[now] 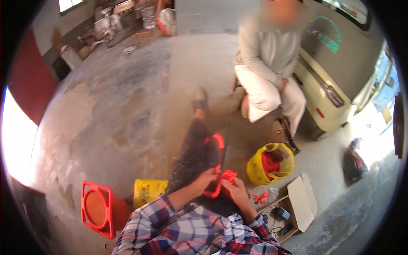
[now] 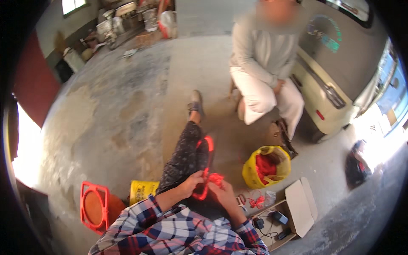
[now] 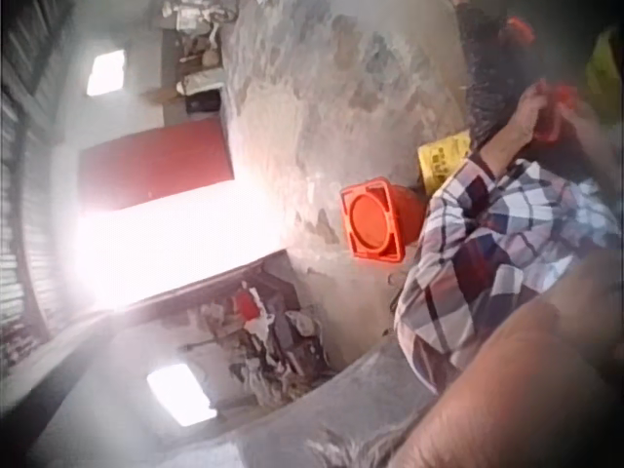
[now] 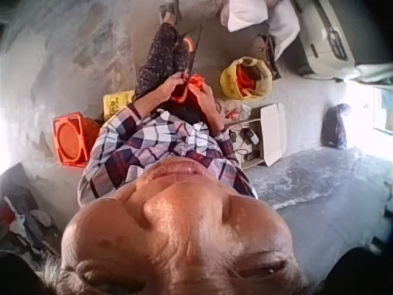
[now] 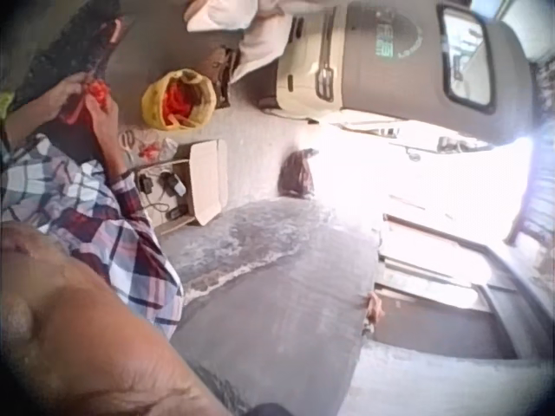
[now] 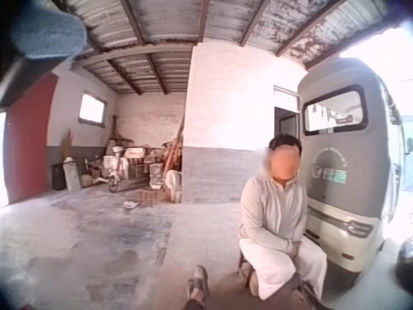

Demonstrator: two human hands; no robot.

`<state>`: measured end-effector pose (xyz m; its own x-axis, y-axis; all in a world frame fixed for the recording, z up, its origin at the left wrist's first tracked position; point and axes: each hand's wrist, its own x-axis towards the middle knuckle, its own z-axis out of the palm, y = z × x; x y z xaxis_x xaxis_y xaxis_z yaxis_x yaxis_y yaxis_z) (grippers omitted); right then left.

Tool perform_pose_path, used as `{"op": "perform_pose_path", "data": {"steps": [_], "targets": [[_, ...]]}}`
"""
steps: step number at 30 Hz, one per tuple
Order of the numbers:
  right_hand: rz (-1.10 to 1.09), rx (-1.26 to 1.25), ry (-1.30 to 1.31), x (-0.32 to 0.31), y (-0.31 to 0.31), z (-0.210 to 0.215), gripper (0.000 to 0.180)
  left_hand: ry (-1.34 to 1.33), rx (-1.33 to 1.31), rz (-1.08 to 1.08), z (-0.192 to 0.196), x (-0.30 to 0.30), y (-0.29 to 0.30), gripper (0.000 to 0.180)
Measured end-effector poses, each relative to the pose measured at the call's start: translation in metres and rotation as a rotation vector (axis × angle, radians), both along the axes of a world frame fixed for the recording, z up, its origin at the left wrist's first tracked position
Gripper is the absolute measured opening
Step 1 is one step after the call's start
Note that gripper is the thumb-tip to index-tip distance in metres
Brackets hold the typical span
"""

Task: Winding red wire onto a circular black plastic frame.

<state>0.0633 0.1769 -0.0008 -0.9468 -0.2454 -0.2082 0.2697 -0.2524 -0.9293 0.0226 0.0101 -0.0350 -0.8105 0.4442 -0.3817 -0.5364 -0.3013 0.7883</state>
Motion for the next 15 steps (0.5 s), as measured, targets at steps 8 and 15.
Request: {"op": "perform_pose_path", "data": {"steps": [8, 15], "targets": [[-0.054, 0.029, 0.026, 0.004, -0.003, -0.004, 0.017, 0.025, -0.050, -0.030, 0.001, -0.001, -0.001, 0.038], [-0.076, 0.039, 0.041, 0.007, -0.008, 0.008, 0.013, -0.064, -0.053, -0.041, 0.011, -0.001, -0.002, 0.036]]}}
